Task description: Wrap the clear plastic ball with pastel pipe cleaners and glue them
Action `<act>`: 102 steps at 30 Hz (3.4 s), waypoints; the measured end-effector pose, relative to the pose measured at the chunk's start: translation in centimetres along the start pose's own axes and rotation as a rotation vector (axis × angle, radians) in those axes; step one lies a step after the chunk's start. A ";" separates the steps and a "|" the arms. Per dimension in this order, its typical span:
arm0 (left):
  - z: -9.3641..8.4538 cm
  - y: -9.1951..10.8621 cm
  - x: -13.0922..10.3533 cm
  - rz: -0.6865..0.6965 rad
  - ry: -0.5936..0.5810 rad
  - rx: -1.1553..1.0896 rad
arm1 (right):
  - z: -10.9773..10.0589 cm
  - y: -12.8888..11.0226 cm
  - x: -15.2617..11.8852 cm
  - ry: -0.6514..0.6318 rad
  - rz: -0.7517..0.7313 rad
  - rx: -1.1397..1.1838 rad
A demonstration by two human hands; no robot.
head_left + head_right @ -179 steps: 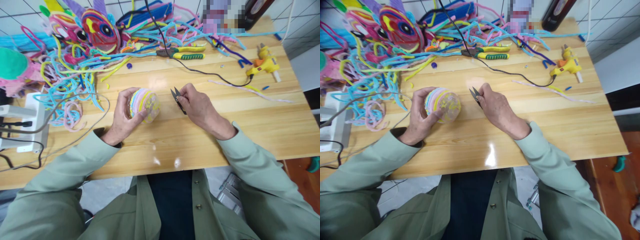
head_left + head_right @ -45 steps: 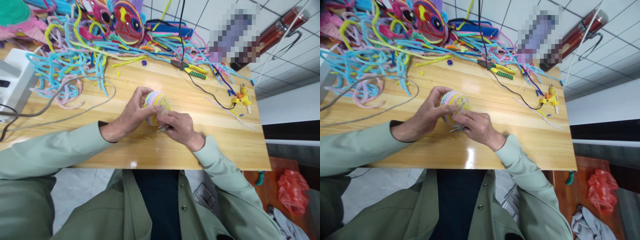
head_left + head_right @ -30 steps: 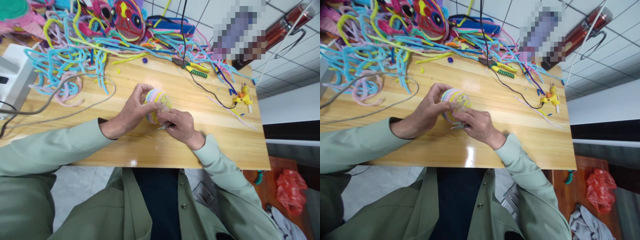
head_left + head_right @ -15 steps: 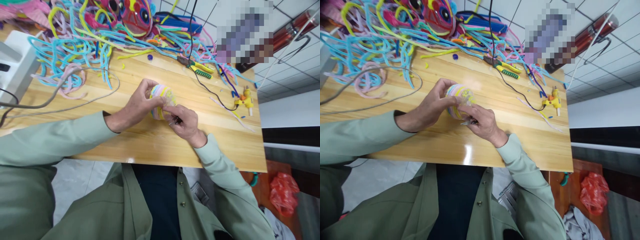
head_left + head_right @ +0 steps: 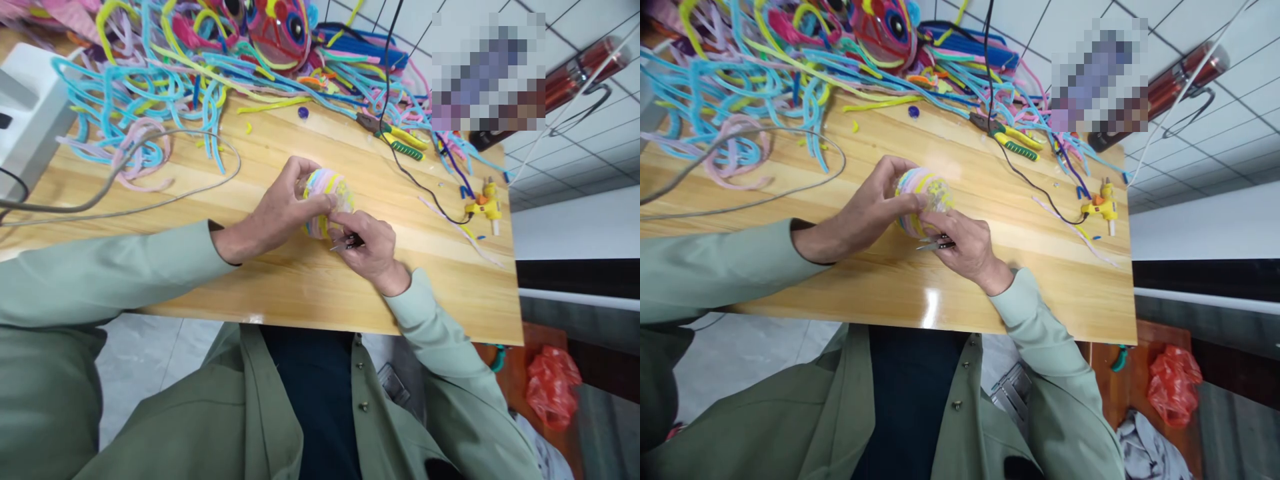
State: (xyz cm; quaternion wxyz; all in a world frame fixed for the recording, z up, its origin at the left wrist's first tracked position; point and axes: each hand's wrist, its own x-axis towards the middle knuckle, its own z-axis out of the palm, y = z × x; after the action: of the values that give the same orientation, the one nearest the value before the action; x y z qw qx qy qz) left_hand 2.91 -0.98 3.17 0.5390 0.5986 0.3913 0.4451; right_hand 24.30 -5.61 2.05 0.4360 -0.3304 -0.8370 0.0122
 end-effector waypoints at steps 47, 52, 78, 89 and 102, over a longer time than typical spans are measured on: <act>-2.7 -1.7 -0.8 0.279 -0.130 0.322 | 1.7 0.0 -1.3 -0.013 -0.145 -0.145; -2.7 -1.6 -0.9 0.252 -0.124 0.293 | 1.5 -0.2 -1.0 0.000 -0.150 -0.162; -2.0 -0.9 -0.4 0.085 -0.030 0.250 | 2.2 0.7 -1.2 0.004 0.005 -0.036; -2.2 -2.3 0.5 0.124 -0.033 0.260 | 1.8 1.2 -1.4 -0.039 0.071 -0.082; -1.1 -2.5 0.8 0.174 0.016 0.252 | 1.3 1.0 -0.7 0.079 -0.005 -0.075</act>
State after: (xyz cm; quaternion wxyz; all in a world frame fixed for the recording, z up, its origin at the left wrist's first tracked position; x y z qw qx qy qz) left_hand 2.12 0.37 0.75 0.4157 0.6895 0.3951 0.4424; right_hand 24.12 -4.89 0.42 0.4561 -0.3444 -0.8199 -0.0333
